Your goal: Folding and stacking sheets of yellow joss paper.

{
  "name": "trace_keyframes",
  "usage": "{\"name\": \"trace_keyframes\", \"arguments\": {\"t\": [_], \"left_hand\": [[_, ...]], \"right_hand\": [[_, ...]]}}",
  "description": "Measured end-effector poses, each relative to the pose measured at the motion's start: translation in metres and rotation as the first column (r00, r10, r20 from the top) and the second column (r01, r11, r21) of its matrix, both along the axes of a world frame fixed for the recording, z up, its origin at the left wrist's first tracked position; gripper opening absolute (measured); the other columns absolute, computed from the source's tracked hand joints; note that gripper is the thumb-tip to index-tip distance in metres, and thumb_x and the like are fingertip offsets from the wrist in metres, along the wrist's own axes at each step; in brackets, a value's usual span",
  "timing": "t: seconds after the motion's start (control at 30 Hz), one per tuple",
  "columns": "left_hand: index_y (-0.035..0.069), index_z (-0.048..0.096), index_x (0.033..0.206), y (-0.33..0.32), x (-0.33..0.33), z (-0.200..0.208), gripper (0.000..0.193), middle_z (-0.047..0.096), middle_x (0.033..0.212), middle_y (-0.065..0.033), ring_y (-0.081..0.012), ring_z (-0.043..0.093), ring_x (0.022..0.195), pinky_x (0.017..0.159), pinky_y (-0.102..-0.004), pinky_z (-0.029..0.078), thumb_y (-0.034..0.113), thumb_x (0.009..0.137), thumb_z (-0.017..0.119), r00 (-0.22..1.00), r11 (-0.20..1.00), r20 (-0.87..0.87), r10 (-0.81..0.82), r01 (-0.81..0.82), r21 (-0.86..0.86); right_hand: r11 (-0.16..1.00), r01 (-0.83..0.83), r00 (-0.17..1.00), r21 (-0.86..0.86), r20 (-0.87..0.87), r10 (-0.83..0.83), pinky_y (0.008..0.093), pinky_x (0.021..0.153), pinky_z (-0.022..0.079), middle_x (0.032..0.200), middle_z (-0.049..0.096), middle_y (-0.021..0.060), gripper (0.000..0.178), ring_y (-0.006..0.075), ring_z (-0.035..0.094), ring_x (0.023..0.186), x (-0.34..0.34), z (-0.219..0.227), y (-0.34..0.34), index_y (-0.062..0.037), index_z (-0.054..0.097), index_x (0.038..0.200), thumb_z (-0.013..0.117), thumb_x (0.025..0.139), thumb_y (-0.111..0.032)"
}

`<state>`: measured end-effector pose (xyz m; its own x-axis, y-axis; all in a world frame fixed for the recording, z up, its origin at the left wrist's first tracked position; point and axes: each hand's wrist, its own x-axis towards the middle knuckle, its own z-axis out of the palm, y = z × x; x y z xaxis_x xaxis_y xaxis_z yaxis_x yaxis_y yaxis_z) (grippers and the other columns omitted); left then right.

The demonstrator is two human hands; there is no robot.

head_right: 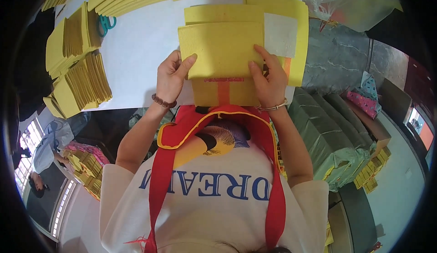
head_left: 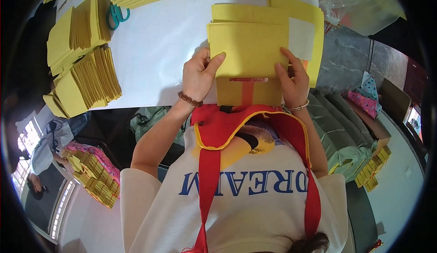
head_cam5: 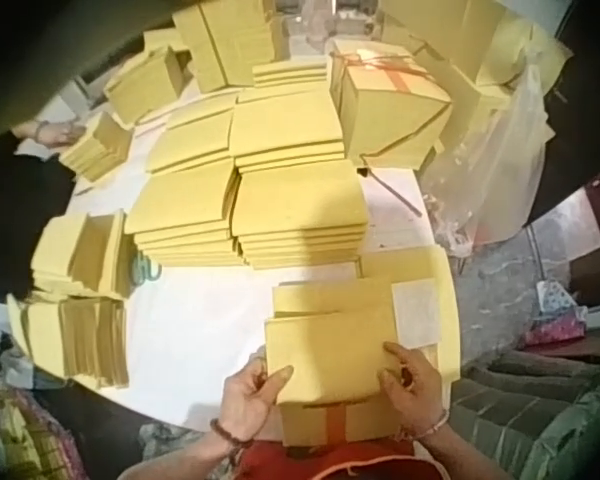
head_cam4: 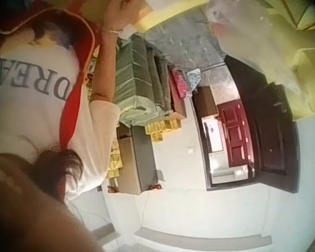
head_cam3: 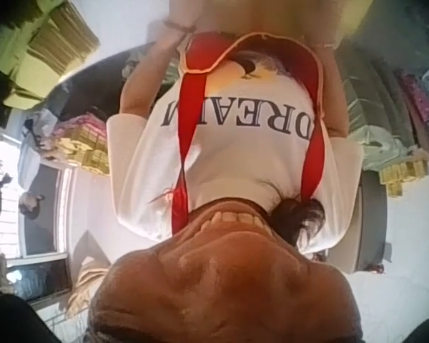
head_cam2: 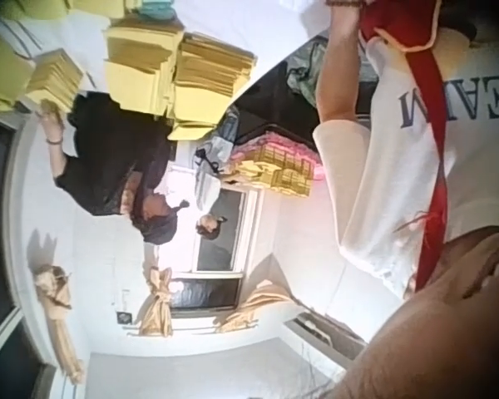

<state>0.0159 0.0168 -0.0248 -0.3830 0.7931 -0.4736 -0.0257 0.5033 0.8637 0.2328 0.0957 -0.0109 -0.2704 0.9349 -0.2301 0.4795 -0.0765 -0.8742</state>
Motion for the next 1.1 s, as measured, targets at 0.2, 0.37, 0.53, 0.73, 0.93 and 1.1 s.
{"name": "trace_keyframes", "arguments": {"t": [0.2,0.37,0.53,0.73,0.93,1.1], "left_hand": [[0.0,0.058,0.075,0.0,0.001,-0.007,0.026,0.048,0.055,0.0011,-0.0056,0.039,0.051,0.046,-0.024,0.033,0.023,0.084,0.064,0.999,0.999,0.005,0.034,-0.034,-0.002],[0.003,0.056,0.094,0.003,-0.003,0.013,0.022,0.053,0.062,-0.0018,-0.0088,0.043,0.054,0.049,-0.0252,0.035,0.02,0.083,0.065,0.999,0.998,0.007,0.047,-0.047,-0.046],[0.005,0.055,0.1,0.01,-0.005,0.036,0.024,0.056,0.098,-0.0093,-0.0227,0.051,0.089,0.08,-0.0333,0.04,0.012,0.079,0.064,0.677,0.946,-0.735,-0.037,0.26,0.192],[0.013,0.051,0.121,0.033,0.029,0.028,0.051,0.042,0.13,-0.0146,-0.0344,0.037,0.119,0.095,-0.0503,0.029,0.03,0.076,0.065,0.381,0.717,-0.885,-0.267,0.692,0.082],[0.02,0.046,0.128,0.029,0.033,0.003,0.055,0.034,0.138,-0.0156,-0.0358,0.031,0.125,0.099,-0.0509,0.025,0.04,0.079,0.061,0.263,0.696,-0.897,-0.355,0.715,-0.066],[0.019,0.047,0.126,0.029,0.032,0.003,0.055,0.034,0.138,-0.0153,-0.0357,0.031,0.125,0.1,-0.0512,0.023,0.04,0.077,0.062,0.225,0.705,-0.914,-0.338,0.704,-0.088]], "right_hand": [[1.0,0.007,1.0,-0.006,0.01,-0.007,0.0241,0.056,0.038,0.077,0.051,0.0037,0.035,0.011,0.045,0.063,-0.004,-0.002,0.002,-0.0075,0.059,0.113,0.063,0.078,-0.009],[0.999,-0.001,0.999,0.038,0.045,-0.001,0.0253,0.058,0.039,0.078,0.052,0.0048,0.035,0.0123,0.047,0.065,-0.006,-0.001,0.004,-0.007,0.059,0.113,0.062,0.078,-0.009],[0.998,-0.015,1.0,0.054,0.027,0.013,0.0268,0.058,0.039,0.08,0.053,0.0064,0.035,0.0146,0.049,0.067,-0.006,-0.003,0.006,-0.0063,0.058,0.113,0.062,0.078,-0.008],[0.999,0.006,1.0,0.044,-0.017,-0.006,0.0265,0.057,0.039,0.08,0.053,0.0067,0.035,0.014,0.048,0.066,-0.007,-0.001,0.005,-0.0056,0.058,0.112,0.063,0.078,-0.008],[0.998,-0.032,0.995,-0.045,0.094,0.036,0.0279,0.066,0.041,0.098,0.055,0.0088,0.042,0.0168,0.053,0.078,-0.002,0.006,0.005,-0.0095,0.056,0.118,0.064,0.077,-0.012],[0.733,-0.385,0.872,0.561,0.481,0.09,0.0504,0.094,0.027,0.134,0.039,0.0106,0.052,0.0233,0.04,0.119,-0.018,0.011,-0.012,-0.015,0.046,0.13,0.055,0.083,-0.035]]}}
